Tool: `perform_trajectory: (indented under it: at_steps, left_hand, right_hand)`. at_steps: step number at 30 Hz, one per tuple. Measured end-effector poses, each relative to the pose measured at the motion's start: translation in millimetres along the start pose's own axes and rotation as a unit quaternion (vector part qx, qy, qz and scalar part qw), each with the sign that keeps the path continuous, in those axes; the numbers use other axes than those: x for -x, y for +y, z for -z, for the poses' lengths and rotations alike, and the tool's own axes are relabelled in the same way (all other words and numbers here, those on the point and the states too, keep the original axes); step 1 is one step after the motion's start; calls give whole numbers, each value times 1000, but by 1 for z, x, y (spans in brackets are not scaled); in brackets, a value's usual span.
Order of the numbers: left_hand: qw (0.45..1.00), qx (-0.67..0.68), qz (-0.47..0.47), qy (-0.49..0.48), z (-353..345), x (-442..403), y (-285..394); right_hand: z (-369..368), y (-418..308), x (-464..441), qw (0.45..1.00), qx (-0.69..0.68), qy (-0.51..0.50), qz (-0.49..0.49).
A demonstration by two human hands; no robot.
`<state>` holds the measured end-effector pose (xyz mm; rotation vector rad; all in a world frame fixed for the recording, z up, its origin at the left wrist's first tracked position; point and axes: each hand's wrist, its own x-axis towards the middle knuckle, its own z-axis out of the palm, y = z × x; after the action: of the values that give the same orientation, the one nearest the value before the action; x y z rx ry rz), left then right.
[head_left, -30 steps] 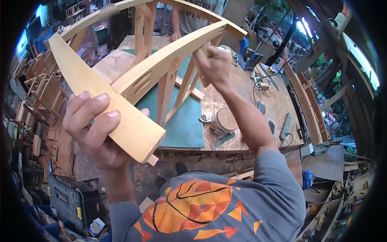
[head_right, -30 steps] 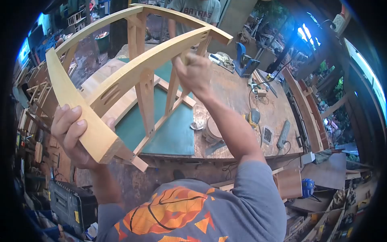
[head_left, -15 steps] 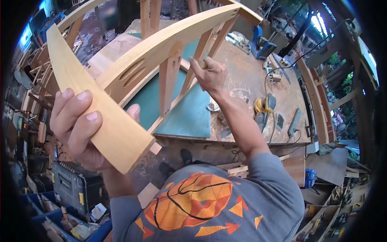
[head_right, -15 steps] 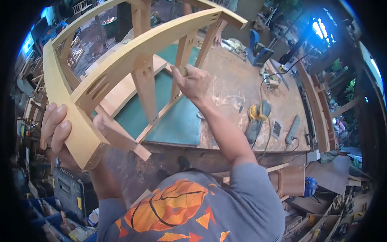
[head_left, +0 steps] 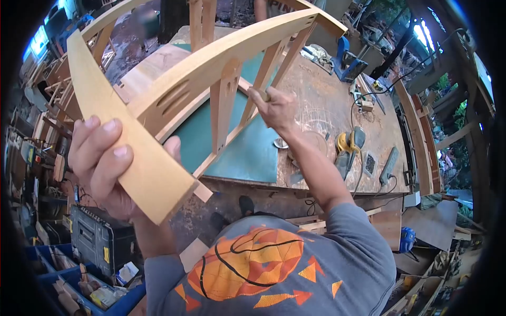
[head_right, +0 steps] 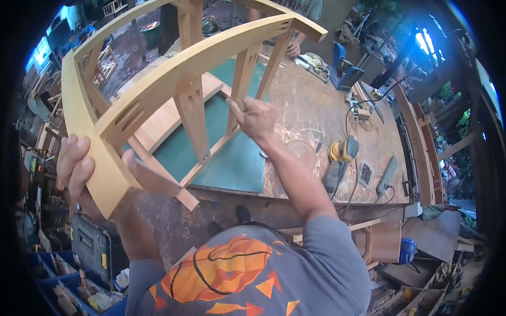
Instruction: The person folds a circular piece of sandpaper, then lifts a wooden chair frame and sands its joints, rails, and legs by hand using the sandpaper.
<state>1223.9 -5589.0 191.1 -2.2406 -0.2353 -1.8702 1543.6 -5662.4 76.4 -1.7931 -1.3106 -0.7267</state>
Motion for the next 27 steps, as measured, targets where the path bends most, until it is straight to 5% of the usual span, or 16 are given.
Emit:
perform_trajectory:
  at_steps: [4, 6, 10, 14, 16, 19, 22, 27]
  left_hand:
    - [1000, -5, 5, 6, -2, -2, -1]
    - [1000, -5, 2, -3, 1, -1, -2]
    - [999, -27, -11, -25, 6, -1, 0]
    - [999, -35, -14, -16, 3, -4, -2]
    - [999, -29, -8, -11, 0, -3, 1]
    - [1000, -25, -1, 15, -6, -4, -1]
    - [1000, -27, -8, -1, 2, -1, -1]
    - [1000, -17, -25, 3, 0, -1, -5]
  right_hand:
    - [20, 1, -51, 998, -45, 22, 37]
    - [19, -6, -60, 991, -116, 61, -38]
    - [-6, -1, 2, 998, -44, -34, -39]
    - [25, -7, -67, 997, -45, -54, -34]
    - [40, -22, -98, 985, -148, 72, -61]
    - [36, -37, -78, 976, -171, 119, -62]
    - [43, -33, -80, 985, -125, 15, -118]
    - [25, -26, -70, 983, -141, 37, -116]
